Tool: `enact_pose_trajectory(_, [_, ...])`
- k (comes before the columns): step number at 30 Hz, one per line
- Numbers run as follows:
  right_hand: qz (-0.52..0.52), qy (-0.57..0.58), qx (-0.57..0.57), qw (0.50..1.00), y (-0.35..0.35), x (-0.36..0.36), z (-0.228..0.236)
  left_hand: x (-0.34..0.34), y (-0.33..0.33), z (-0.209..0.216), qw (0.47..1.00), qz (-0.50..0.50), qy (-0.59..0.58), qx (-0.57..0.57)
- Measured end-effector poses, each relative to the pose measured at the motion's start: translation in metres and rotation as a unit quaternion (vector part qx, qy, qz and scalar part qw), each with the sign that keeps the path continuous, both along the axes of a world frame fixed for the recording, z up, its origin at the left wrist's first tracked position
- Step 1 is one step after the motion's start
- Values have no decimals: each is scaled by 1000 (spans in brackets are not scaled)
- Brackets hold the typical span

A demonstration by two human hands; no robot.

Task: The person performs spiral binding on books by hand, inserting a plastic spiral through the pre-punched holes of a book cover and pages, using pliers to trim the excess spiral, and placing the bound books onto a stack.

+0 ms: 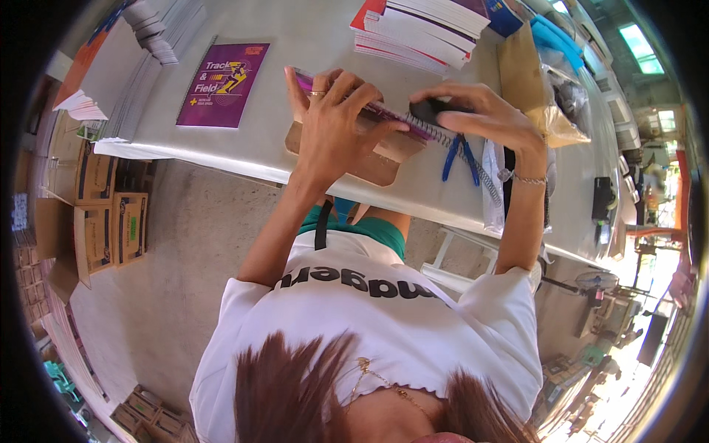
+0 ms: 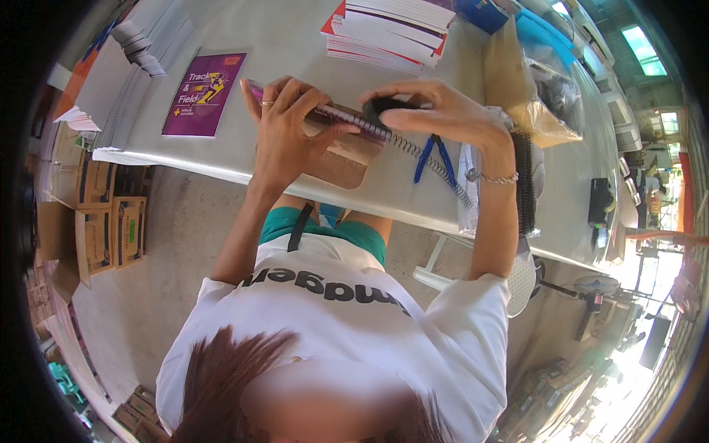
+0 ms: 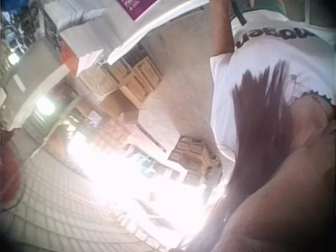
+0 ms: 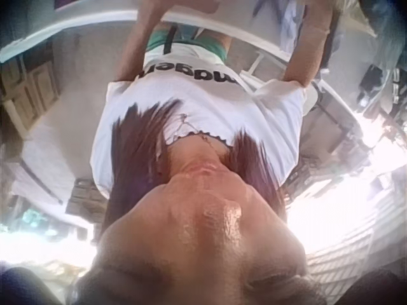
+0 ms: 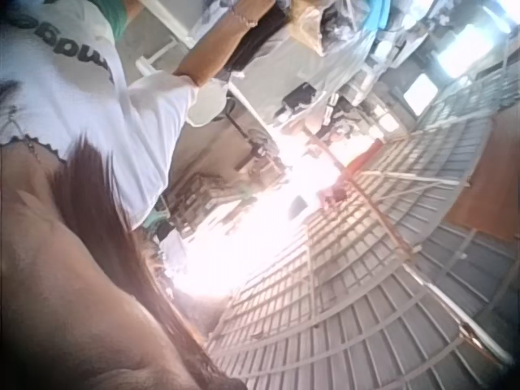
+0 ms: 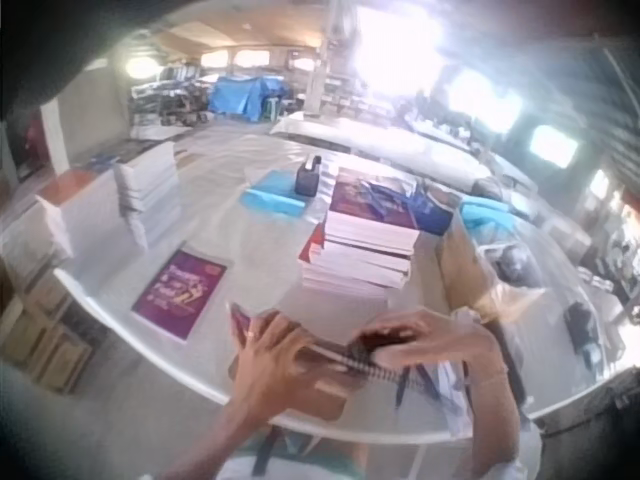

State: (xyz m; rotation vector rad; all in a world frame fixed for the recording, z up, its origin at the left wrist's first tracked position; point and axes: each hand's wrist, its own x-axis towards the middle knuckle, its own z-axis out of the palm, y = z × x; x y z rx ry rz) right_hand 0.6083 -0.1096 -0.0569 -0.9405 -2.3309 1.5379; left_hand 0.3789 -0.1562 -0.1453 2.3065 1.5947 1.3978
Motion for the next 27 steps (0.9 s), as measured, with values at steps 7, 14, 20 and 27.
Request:
enact_pose_trajectory(7, [-105,22,10,994,-8,3,-20,-2,5,4,1000,-15,1,3])
enact_pose_trajectory(14, [-80,-101,231,964,1,1,-36,0,1,7,1000,-21,8,13])
enact_pose_trajectory(20, [-114,-2,32,993,-3,-11,-9,-2,-1,3,1000,-11,-10,18])
enact_pose_trajectory(27, [-49,-16,77,996,10,7,-19,-1,0,6,1000,-4,0,18])
